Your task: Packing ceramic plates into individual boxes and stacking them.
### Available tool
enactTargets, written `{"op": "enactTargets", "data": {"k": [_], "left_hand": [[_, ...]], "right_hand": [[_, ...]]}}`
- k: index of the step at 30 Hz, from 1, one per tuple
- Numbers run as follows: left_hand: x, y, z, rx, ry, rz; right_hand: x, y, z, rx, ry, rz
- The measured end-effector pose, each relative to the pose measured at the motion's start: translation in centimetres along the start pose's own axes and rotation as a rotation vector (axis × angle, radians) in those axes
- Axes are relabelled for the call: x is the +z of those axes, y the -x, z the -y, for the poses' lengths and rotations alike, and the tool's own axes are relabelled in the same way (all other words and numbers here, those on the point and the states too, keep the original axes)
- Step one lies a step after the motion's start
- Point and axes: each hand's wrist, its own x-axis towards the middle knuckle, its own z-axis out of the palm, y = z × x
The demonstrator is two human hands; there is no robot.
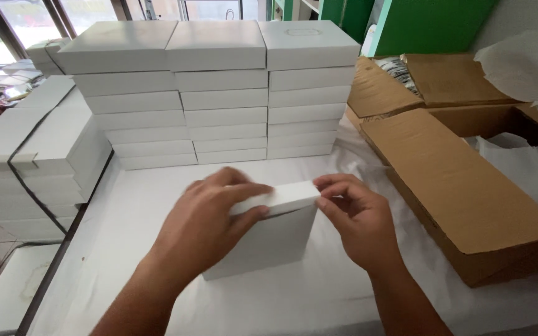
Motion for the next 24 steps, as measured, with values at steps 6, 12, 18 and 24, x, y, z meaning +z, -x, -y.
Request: {"op": "enactTargets", "data": {"k": [6,12,18,24], "left_hand": [[-0.8,-2.0,-1.2,-0.072,0.079,0.248],[-2.2,-2.1,-2.1,-0.004,0.093,0.204],[-2.0,-2.8,-2.1,0.127,-0.164,0.391],[-0.5,-4.6,-1.4,0.265,-0.318,0.456]], "right_hand": [[1.0,0.0,1.4,0.013,0.06,-0.014],[0.9,-0.5,-2.1,-0.16,-0.036,0.112],[1.4,-1.1,-4.7,-0.289,-0.132,0.124],[1.8,-0.8,-5.1,-0.326,-0.2,0.074]]}}
